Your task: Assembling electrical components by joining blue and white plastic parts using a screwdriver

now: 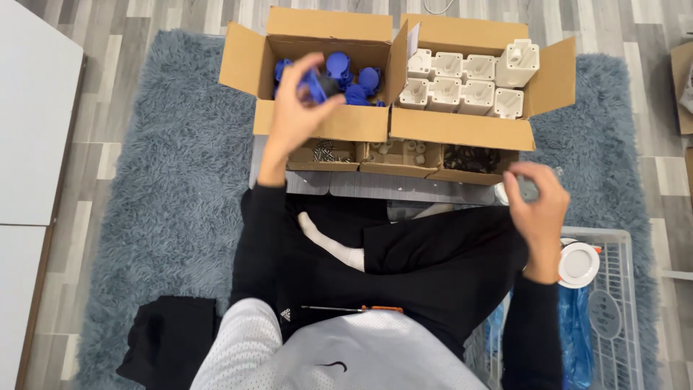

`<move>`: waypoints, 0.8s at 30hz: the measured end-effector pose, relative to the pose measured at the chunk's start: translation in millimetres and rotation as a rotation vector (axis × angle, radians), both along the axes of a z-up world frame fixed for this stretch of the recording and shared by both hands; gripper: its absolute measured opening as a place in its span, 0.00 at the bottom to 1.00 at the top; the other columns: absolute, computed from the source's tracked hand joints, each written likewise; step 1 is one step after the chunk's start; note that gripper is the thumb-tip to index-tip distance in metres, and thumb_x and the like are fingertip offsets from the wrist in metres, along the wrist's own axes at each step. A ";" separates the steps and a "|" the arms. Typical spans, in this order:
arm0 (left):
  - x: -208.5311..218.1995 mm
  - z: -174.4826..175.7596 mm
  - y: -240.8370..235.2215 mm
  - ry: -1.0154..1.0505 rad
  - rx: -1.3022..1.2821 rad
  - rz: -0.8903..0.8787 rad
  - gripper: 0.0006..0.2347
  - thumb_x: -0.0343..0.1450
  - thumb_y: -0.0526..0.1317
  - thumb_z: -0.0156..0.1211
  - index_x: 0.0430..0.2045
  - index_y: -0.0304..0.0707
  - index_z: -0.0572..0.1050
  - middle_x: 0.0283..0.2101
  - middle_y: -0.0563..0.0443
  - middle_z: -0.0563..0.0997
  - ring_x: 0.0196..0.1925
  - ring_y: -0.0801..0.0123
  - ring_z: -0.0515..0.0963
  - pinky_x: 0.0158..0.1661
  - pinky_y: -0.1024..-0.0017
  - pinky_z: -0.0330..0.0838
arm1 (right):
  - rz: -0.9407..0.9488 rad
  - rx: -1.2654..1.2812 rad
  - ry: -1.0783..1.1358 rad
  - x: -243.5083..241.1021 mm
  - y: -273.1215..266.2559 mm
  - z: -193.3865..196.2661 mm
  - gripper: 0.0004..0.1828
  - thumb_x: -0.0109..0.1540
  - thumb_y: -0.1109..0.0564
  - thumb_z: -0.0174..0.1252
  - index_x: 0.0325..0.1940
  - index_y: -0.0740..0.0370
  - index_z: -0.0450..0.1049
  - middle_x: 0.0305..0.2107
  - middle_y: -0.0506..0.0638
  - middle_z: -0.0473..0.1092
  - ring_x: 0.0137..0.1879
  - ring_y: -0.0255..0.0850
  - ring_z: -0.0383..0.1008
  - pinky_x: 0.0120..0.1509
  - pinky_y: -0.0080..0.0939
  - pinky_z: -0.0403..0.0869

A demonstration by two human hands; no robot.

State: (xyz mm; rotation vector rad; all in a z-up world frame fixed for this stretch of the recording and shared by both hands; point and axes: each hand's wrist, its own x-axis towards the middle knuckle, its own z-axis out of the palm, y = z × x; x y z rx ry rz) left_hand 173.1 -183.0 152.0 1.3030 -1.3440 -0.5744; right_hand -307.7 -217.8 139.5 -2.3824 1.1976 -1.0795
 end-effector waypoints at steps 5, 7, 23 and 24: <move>-29.7 -16.4 71.6 0.308 -0.031 -0.028 0.26 0.66 0.37 0.83 0.56 0.44 0.73 0.55 0.48 0.74 0.55 0.63 0.83 0.59 0.68 0.82 | 0.063 0.454 0.487 57.9 -31.2 45.4 0.16 0.76 0.48 0.52 0.50 0.61 0.80 0.50 0.57 0.81 0.56 0.56 0.79 0.61 0.53 0.70; -35.8 -38.8 87.6 0.340 -0.012 0.048 0.24 0.63 0.39 0.85 0.49 0.46 0.74 0.47 0.54 0.81 0.50 0.70 0.82 0.54 0.72 0.79 | 0.000 0.675 0.676 78.7 -40.3 43.2 0.26 0.78 0.43 0.42 0.42 0.61 0.77 0.44 0.62 0.81 0.56 0.64 0.77 0.55 0.60 0.68; -86.2 -78.5 137.5 0.451 0.097 -0.360 0.17 0.81 0.34 0.60 0.67 0.36 0.76 0.70 0.36 0.74 0.57 0.62 0.83 0.49 0.74 0.80 | -0.089 0.925 0.982 137.5 -69.4 55.6 0.57 0.65 0.26 0.30 0.74 0.80 0.70 0.73 0.75 0.65 0.81 0.67 0.60 0.86 0.68 0.57; -87.1 -83.4 135.3 0.344 0.111 -0.334 0.18 0.78 0.33 0.65 0.65 0.39 0.79 0.69 0.39 0.74 0.59 0.63 0.81 0.52 0.74 0.81 | -0.089 0.909 1.011 139.5 -67.0 59.8 0.58 0.66 0.25 0.29 0.74 0.80 0.70 0.74 0.74 0.65 0.82 0.64 0.59 0.86 0.66 0.56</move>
